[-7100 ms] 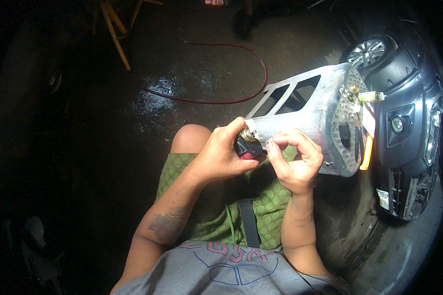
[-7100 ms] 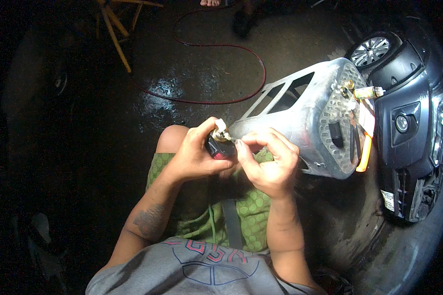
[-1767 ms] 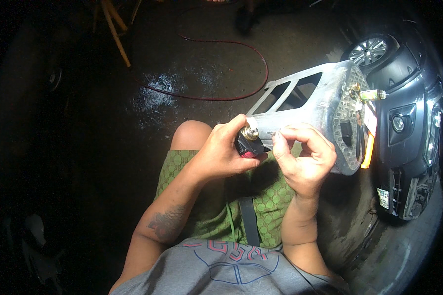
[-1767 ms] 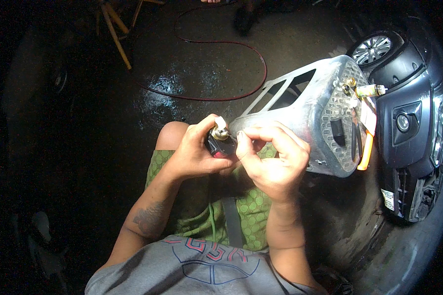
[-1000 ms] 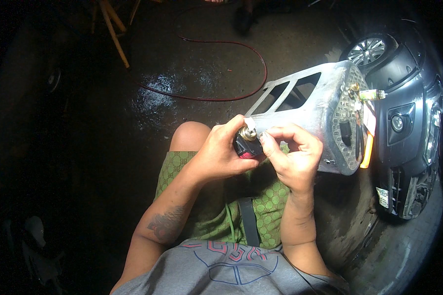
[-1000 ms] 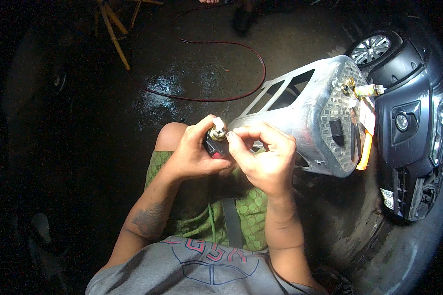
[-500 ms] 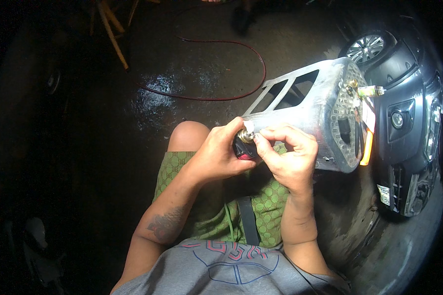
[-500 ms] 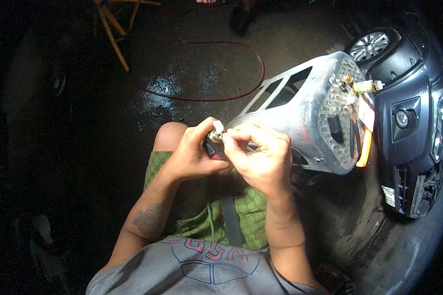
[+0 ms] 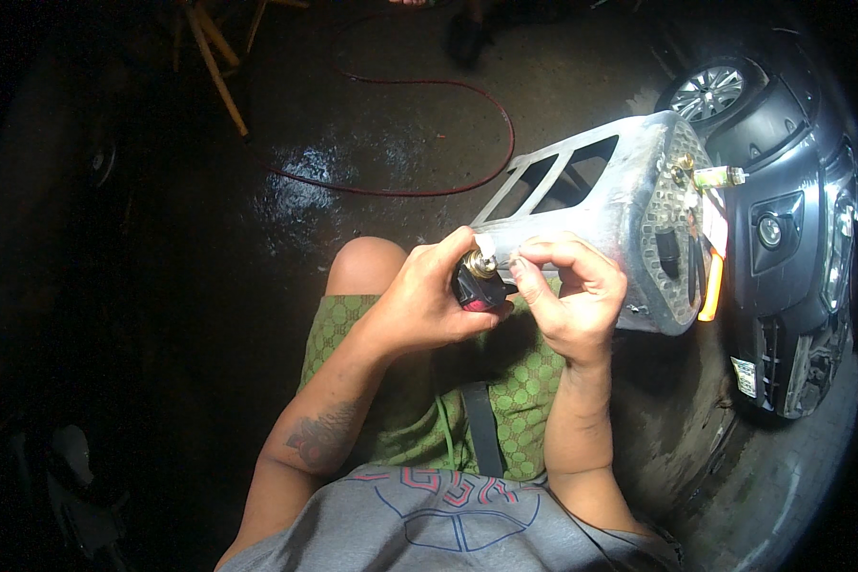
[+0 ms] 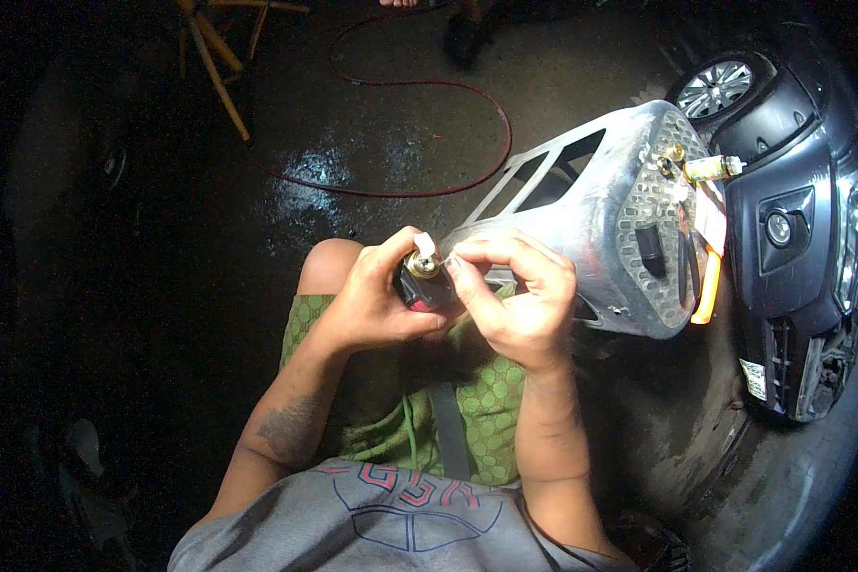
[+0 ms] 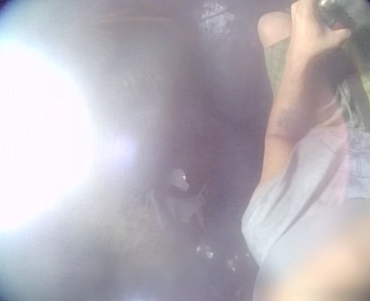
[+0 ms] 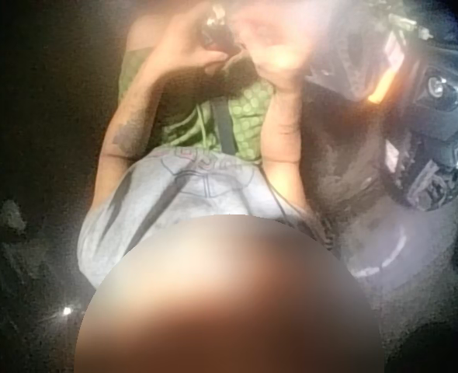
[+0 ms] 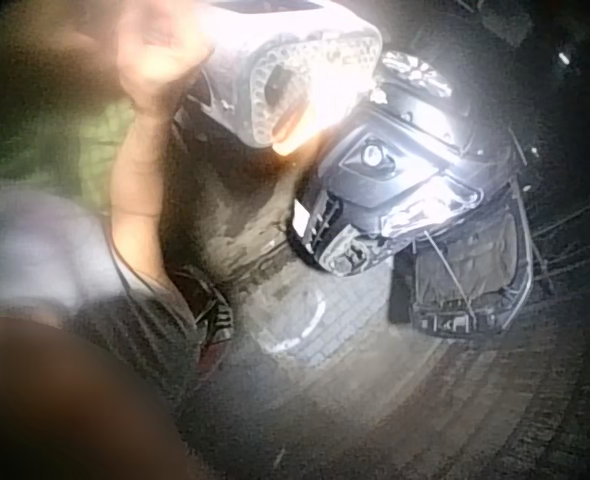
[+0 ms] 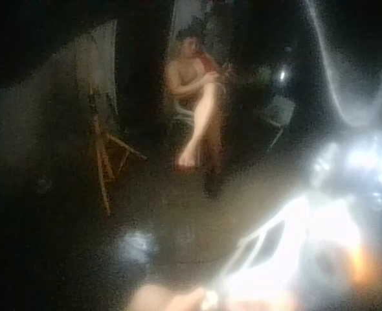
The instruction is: The person sits on the floor and assembles a small mechanical component by hand. They attach a small part to a cylindrical object, then insert a yellow cylindrical piece, and finally secure a small metal ring onto the assembly.
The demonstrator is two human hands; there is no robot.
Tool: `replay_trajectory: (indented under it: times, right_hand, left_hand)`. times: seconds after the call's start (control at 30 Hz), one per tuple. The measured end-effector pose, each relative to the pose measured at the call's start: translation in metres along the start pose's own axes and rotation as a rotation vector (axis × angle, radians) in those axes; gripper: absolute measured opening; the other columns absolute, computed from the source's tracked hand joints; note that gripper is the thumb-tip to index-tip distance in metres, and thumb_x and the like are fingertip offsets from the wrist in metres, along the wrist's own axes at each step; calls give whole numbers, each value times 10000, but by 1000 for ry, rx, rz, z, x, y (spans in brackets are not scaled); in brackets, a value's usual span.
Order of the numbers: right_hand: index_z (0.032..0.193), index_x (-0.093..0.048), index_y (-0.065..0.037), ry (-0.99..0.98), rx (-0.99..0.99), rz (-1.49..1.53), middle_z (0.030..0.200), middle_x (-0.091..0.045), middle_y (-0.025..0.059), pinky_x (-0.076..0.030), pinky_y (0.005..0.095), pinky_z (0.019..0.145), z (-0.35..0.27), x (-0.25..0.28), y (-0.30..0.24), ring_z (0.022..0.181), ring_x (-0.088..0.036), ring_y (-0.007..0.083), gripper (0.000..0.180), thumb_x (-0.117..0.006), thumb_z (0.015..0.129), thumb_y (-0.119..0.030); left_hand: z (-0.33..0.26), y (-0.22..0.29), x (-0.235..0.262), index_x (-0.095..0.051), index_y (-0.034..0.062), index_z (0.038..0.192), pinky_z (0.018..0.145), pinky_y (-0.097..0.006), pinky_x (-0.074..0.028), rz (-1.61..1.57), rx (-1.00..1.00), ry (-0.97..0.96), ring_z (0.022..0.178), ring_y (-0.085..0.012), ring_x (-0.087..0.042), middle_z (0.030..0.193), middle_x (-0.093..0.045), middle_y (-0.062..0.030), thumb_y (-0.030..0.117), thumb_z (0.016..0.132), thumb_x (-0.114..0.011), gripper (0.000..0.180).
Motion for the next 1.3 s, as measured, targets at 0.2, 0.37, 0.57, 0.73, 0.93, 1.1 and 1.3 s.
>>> replay_trajectory:
  times: [0.2,0.37,0.57,0.73,0.93,1.1,1.3]
  right_hand:
    - [890,-707,51,26,62,1,863,-709,123,-545,317,773,-3,5,-5,831,-681,190,149,-750,771,130]
    - [880,-708,28,44,170,-82,835,-713,138,-558,296,655,-7,-1,-19,741,-692,202,160,-761,755,113]
    - [873,-696,31,41,231,-171,834,-704,131,-564,296,622,-7,-6,-27,731,-692,208,171,-757,746,128]
    - [867,-692,28,32,252,-196,834,-702,126,-567,303,632,-6,-9,-28,729,-695,221,177,-760,736,126]
    - [842,-680,16,16,283,-261,815,-695,118,-565,343,650,-6,-10,-32,710,-688,259,200,-756,694,126]
    - [840,-673,11,-48,304,-300,813,-696,120,-563,362,653,-1,-10,-35,701,-682,277,212,-751,676,120]
    - [833,-674,8,-58,325,-295,803,-698,122,-568,361,656,1,-10,-39,703,-689,283,203,-752,681,117]
  left_hand:
    - [0,0,1,-579,30,1016,716,-308,-515,24,15,12,787,-175,-664,842,-631,-85,107,639,-865,479]
    - [1,1,1,-559,19,1018,690,-339,-525,38,19,13,791,-244,-688,839,-640,-125,95,653,-858,478]
    - [1,3,-1,-529,5,1017,663,-401,-538,60,-1,14,816,-382,-721,839,-661,-205,60,651,-836,480]
    - [0,-1,-1,-525,3,1025,664,-420,-532,63,-2,14,811,-418,-700,836,-646,-219,56,637,-834,499]
    - [-1,-4,-2,-554,29,1008,638,-326,-513,83,-31,29,685,-216,-663,784,-616,-120,104,701,-852,435]
    - [-1,-4,-3,-554,31,1002,636,-326,-514,71,-33,16,683,-188,-661,768,-617,-113,109,704,-856,432]
    - [0,-1,-2,-554,32,1000,640,-325,-517,74,-34,28,680,-190,-662,762,-622,-110,122,696,-870,447]
Point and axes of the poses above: each hand's wrist, its own z-axis towards the middle knuckle, its own x-axis out of the back of the hand, y = z × x, the point moved 7 cm from there along z, towards the middle knuckle
